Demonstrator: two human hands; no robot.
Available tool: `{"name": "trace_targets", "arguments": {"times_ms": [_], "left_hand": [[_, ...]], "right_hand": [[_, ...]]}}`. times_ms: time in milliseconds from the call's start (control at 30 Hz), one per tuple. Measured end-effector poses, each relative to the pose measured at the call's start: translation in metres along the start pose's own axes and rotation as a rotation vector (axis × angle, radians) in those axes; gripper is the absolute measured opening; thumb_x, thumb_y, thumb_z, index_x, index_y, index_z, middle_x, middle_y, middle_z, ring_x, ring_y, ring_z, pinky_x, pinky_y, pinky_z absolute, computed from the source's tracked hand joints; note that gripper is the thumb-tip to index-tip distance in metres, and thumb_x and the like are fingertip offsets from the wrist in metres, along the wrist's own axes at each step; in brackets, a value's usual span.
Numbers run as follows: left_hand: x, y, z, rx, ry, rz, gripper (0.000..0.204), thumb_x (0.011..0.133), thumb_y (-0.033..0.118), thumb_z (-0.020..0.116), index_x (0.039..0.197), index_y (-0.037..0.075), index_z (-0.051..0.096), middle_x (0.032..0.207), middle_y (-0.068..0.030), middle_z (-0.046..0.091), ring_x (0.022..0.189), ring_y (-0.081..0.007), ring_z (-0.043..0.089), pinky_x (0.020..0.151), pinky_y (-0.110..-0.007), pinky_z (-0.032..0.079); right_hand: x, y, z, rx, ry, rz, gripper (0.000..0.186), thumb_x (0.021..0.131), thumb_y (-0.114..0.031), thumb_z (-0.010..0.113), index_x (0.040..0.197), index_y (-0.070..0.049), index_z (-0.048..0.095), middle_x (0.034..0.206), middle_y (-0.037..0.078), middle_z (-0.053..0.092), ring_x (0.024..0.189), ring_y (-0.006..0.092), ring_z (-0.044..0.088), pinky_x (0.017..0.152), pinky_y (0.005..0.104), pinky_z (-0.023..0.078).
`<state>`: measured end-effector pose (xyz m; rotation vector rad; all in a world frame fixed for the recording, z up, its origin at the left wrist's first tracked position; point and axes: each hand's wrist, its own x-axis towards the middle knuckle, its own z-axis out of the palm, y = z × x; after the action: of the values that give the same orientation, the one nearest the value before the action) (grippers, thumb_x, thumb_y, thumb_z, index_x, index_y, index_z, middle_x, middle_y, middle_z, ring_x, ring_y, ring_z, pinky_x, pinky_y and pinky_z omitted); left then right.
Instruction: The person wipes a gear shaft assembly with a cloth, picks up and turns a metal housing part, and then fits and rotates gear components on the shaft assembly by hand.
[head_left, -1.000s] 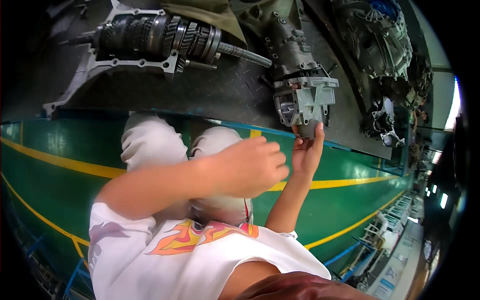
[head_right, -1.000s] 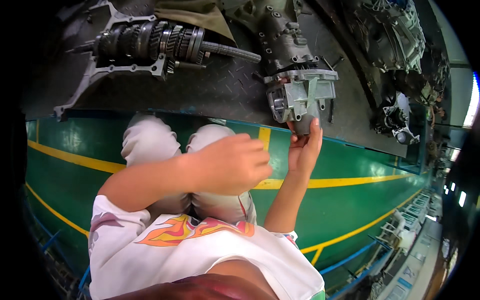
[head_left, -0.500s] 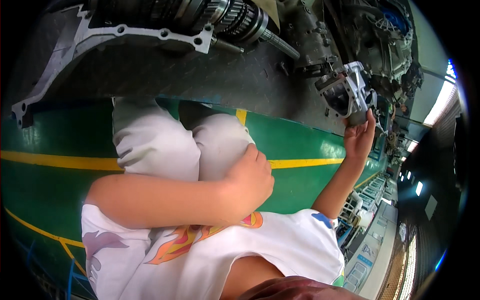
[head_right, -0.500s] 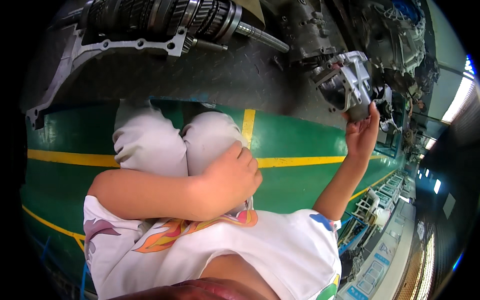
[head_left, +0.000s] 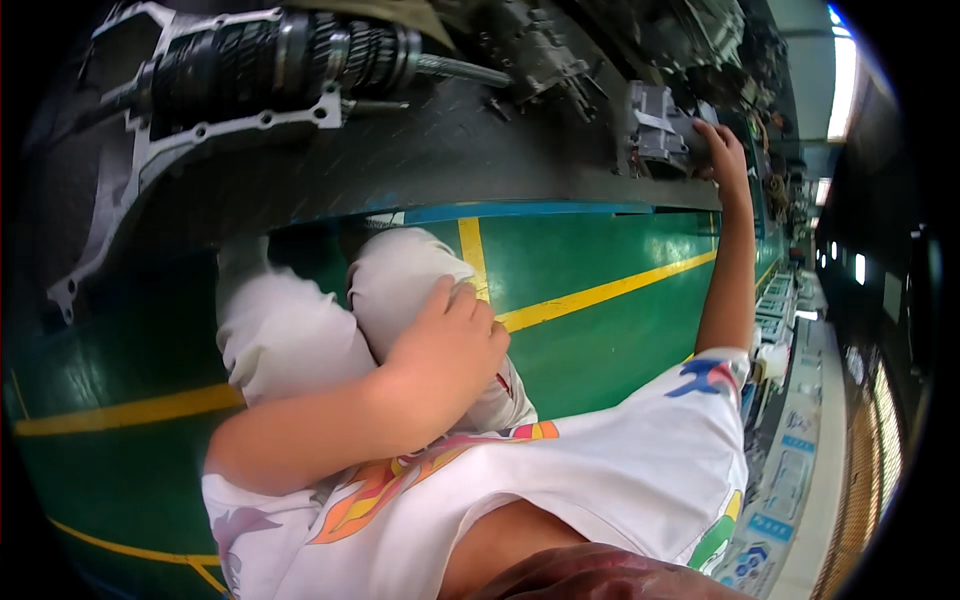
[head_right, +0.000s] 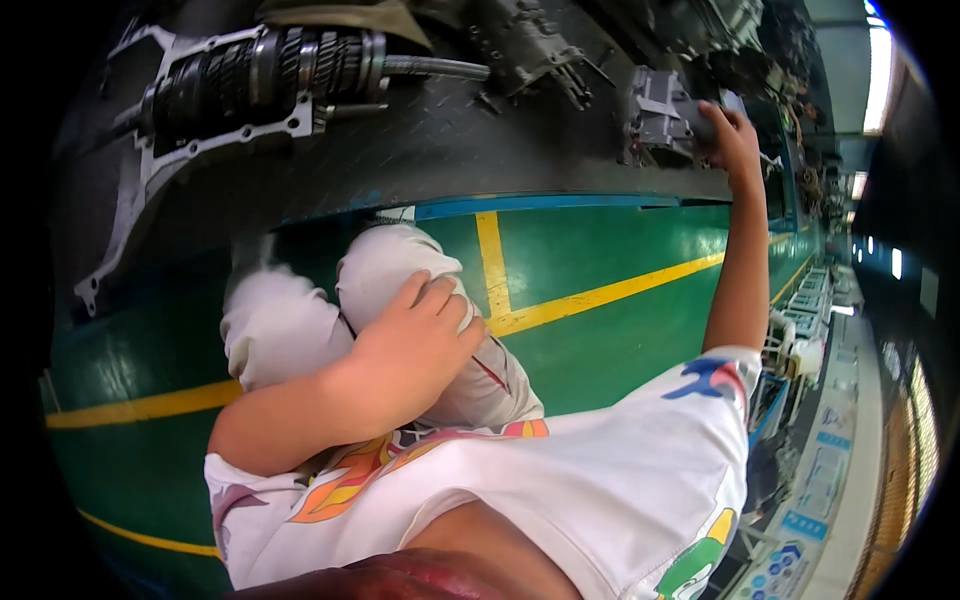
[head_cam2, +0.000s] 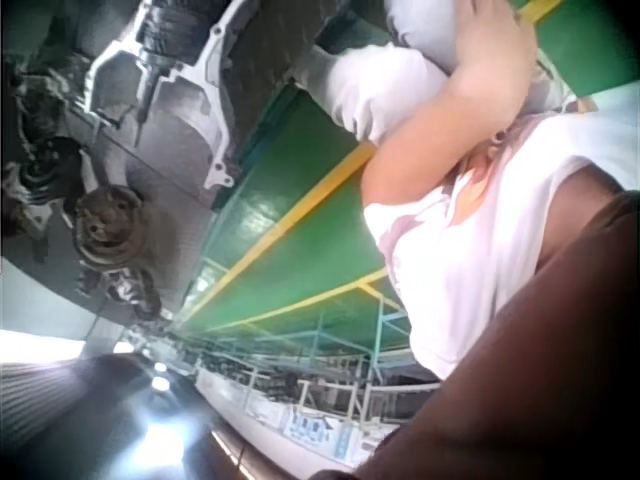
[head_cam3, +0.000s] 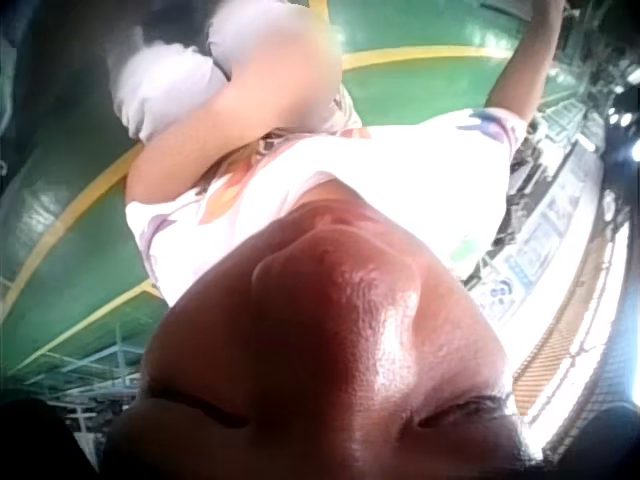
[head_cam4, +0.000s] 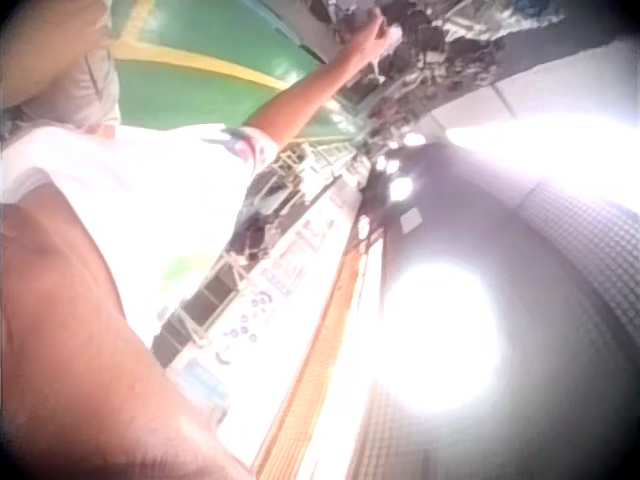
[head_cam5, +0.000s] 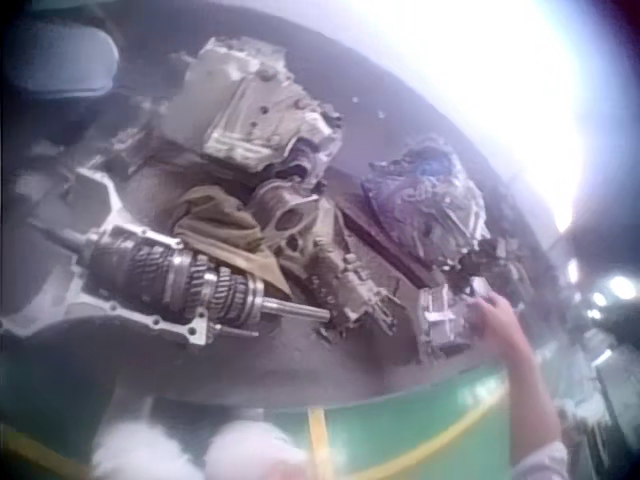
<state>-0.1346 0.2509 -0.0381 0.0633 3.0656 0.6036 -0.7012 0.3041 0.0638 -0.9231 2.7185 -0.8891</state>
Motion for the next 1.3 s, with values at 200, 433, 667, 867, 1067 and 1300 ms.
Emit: {"name": "trace_targets", "arguments": {"times_ms": [200, 433, 667, 867, 1067, 1300], "left_hand": [[-0.001, -0.001, 0.0, -0.075, -0.035, -0.078, 0.049, 0.1, 0.02, 0.075, 0.144, 0.002, 0.068, 0.137, -0.0203, 0.07, 0.146, -0.0398, 0.056, 0.13, -0.052, 0.034], [-0.003, -0.004, 0.008, -0.131, 0.078, -0.088, 0.05, 0.099, 0.021, 0.075, 0.145, 0.001, 0.068, 0.136, -0.0216, 0.07, 0.146, -0.0387, 0.056, 0.129, -0.053, 0.036], [-0.002, -0.012, -0.008, -0.175, 0.126, -0.091, 0.041, 0.095, 0.012, 0.072, 0.135, 0.002, 0.071, 0.133, -0.0203, 0.072, 0.138, -0.0371, 0.064, 0.122, -0.05, 0.044], [0.005, -0.03, -0.038, -0.196, 0.481, -0.162, 0.032, 0.09, 0.009, 0.082, 0.122, 0.006, 0.078, 0.125, -0.0149, 0.076, 0.128, -0.0365, 0.07, 0.111, -0.049, 0.052], [-0.024, -0.073, -0.078, 0.209, 0.887, -0.527, 0.034, 0.098, 0.003, 0.077, 0.132, 0.004, 0.08, 0.139, -0.0162, 0.075, 0.137, -0.0391, 0.067, 0.119, -0.052, 0.048], [-0.009, -0.045, -0.073, 0.187, 0.724, -0.527, 0.048, 0.104, 0.01, 0.074, 0.152, 0.003, 0.069, 0.157, -0.021, 0.065, 0.154, -0.0406, 0.054, 0.129, -0.051, 0.039]], "right_hand": [[0.065, -0.004, 0.004, -0.464, -0.134, -0.057, 0.069, 0.087, -0.051, 0.094, 0.13, 0.001, 0.077, 0.097, 0.01, 0.077, 0.069, 0.0183, 0.077, 0.057, 0.0306, 0.057], [0.1, 0.063, -0.004, -0.3, -0.152, 0.004, 0.072, 0.094, -0.049, 0.09, 0.15, -0.008, 0.07, 0.121, 0.02, 0.079, 0.093, 0.0267, 0.081, 0.072, 0.0371, 0.064], [-0.04, -0.046, 0.053, -0.443, 0.005, -0.828, 0.065, 0.1, -0.027, 0.082, 0.16, -0.011, 0.063, 0.157, 0.024, 0.062, 0.147, 0.0432, 0.059, 0.123, 0.0492, 0.047], [-0.124, -0.192, 0.156, 0.081, -0.26, -1.199, 0.066, 0.1, -0.024, 0.085, 0.16, -0.008, 0.061, 0.157, 0.022, 0.064, 0.146, 0.04, 0.06, 0.123, 0.0493, 0.048], [-0.175, -0.259, 0.288, 0.137, -0.028, -1.044, 0.027, 0.097, -0.031, 0.073, 0.111, -0.008, 0.078, 0.109, 0.021, 0.078, 0.098, 0.0419, 0.077, 0.085, 0.0561, 0.064], [-0.208, -0.259, 0.327, 0.301, 0.063, -1.046, 0.049, 0.085, -0.034, 0.088, 0.126, -0.01, 0.074, 0.119, 0.016, 0.07, 0.115, 0.039, 0.068, 0.095, 0.0509, 0.056]]}}
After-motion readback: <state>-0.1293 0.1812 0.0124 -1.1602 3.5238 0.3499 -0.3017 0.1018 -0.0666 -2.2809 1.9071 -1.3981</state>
